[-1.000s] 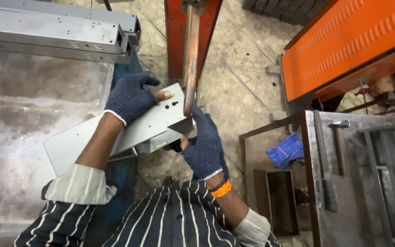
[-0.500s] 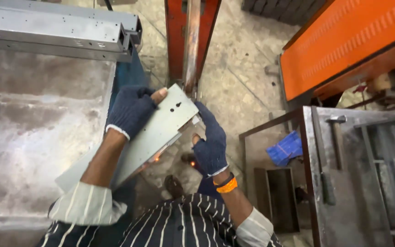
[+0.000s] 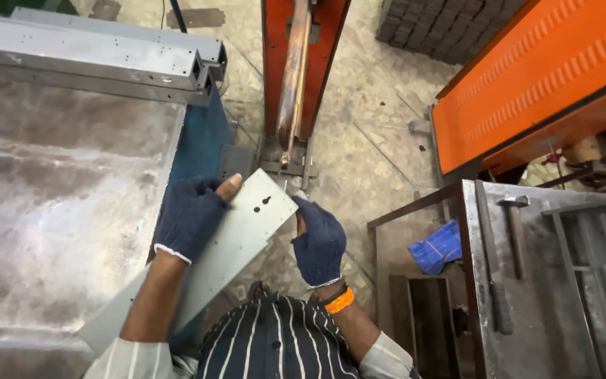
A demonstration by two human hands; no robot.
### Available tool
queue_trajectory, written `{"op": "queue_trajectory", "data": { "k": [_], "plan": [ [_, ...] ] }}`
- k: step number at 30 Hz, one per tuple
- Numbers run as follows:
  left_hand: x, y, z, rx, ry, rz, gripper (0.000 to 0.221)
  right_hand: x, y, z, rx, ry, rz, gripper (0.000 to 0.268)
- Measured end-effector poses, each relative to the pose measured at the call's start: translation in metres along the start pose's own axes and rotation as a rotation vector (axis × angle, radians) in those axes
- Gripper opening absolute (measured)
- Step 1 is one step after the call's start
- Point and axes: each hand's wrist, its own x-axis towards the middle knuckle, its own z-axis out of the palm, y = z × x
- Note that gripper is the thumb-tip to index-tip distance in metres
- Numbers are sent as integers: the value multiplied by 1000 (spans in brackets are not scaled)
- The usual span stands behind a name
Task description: The recorder assembles metal components using a file for edge finishing, a spot welder for joining parts, and a hammer for fitting components together.
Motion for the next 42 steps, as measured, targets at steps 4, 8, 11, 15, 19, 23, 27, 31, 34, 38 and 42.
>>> {"op": "queue_trajectory", "data": {
  "k": [4, 8, 11, 15, 19, 23, 27, 31, 34, 38, 42],
  "plan": [
    [3, -27, 23, 8, -31, -47, 53, -3, 28, -8, -76, 30, 109, 27],
    [8, -28, 49, -131, -107, 69, 45, 26, 22, -36, 21, 135, 221, 17],
    [-6, -12, 66, -135, -190, 149, 67, 33, 5, -53, 21, 75, 140, 14],
    [-8, 0, 93, -35, -285, 221, 81, 36, 8, -50, -13, -169, -16, 13],
    [-7, -13, 120, 67, -359, 154, 51, 31, 17, -67, -23, -258, 29, 12],
    [-12, -12, 150, 81, -404, 277, 37, 14, 44, -96, 10, -160, 68, 13],
    [-17, 13, 168, 86, -468, 204, 49, -27, 100, -129, 69, 20, 375, 17],
    [-21, 32, 178, 24, -510, 260, 54, -90, 172, -151, 70, -135, 465, 32],
    [-26, 51, 182, -26, -573, 263, 56, -136, 191, -150, 186, -350, 453, 45],
    [-33, 74, 178, -57, -659, 272, 56, -192, 221, -144, 108, -436, 571, 37],
    [-31, 87, 183, -24, -702, 310, 55, -195, 205, -159, 126, -382, 765, 24]
  ]
}}
